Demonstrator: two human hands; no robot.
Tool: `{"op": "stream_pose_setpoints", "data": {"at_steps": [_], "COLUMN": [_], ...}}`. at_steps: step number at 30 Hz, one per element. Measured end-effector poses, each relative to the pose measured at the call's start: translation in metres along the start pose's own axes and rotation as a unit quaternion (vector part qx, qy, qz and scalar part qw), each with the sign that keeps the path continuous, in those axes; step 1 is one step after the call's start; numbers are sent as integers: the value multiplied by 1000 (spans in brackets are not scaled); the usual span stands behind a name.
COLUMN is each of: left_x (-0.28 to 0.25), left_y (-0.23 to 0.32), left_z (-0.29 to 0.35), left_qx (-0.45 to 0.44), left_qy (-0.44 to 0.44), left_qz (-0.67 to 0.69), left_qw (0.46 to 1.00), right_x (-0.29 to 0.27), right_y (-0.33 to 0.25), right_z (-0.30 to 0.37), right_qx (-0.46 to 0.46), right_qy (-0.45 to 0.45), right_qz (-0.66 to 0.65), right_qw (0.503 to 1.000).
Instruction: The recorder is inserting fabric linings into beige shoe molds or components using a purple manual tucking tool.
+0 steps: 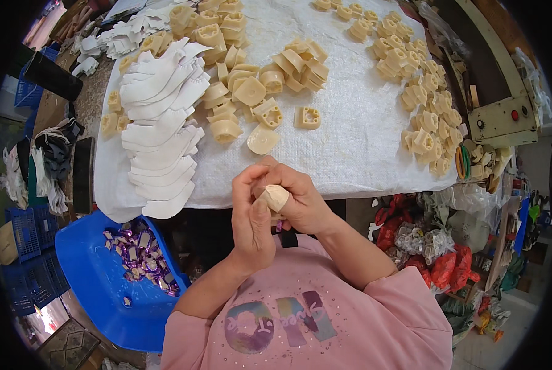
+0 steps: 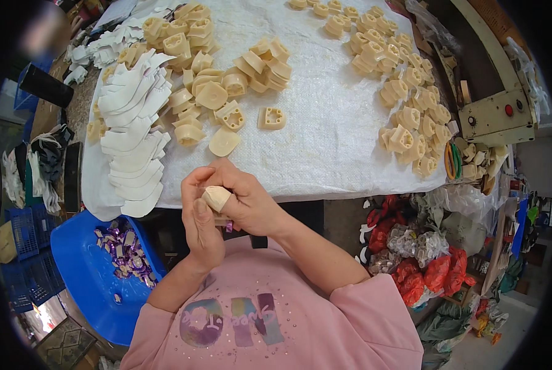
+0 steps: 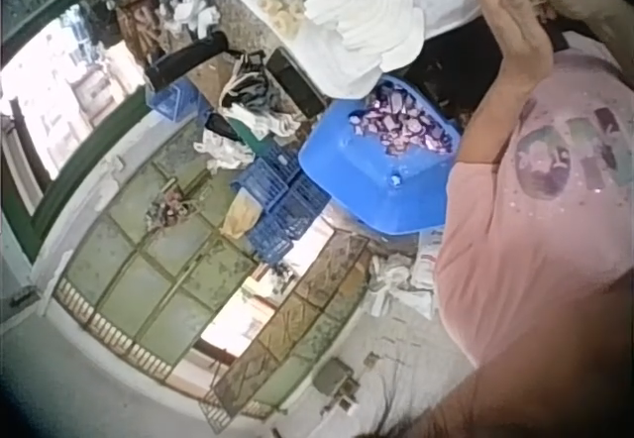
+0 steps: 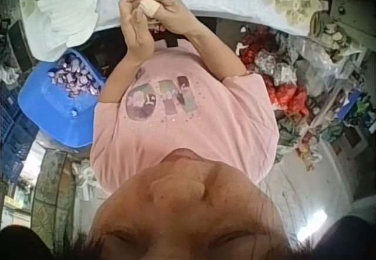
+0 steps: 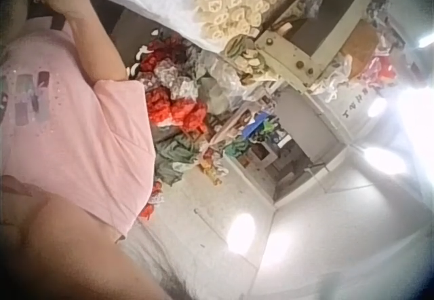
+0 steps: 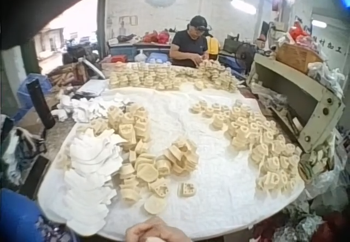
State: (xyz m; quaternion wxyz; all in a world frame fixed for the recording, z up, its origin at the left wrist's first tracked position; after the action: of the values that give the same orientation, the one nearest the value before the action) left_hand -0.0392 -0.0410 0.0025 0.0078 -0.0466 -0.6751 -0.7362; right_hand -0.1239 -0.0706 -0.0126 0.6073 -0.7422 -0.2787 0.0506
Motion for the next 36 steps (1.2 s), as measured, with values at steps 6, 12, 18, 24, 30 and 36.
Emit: {"op": "stream_pose_setpoints", "data": {"at_steps": [6,12,18,24,30,36], "left_x": [-8,-11,-5,-11,-18,-27], "left_y": [-7,-23,-16,-9,-10,-10], "left_z": [-4,-4,-6,-12,-7,-11], "left_qx": [-16,-40,-16,-60,127,-16], "left_qy": [62,55,-2,-111,-14,17], "left_qz": [61,94,25,253,-132,-79], "left_qw": [996,993,1000,959,983,997], "right_x": [6,9,2,-13,-8,-19], "right_y": [4,-8,-10,-12,-27,-25], "right_z": [7,8,1,-4,-21,-9], "right_qx": [-93,-141,-136,-18,28,-102], "right_qy": [60,32,66,90,-81,28], "right_qz": [50,126,196,123,382,261], "right_qw": [993,981,969,988,920,959]}}
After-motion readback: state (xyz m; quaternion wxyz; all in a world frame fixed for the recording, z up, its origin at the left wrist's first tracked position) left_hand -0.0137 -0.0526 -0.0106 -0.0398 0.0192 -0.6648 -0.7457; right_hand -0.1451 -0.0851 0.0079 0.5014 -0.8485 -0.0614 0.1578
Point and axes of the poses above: each hand's wrist, its own z-axis away from the middle knuckle, its own x-axis out of the palm, y = z × x, the point moved 6 cm from there along -z, towards the middle knuckle, and after that the axes turned 14 degrees about -x, right-handed, at the moved point
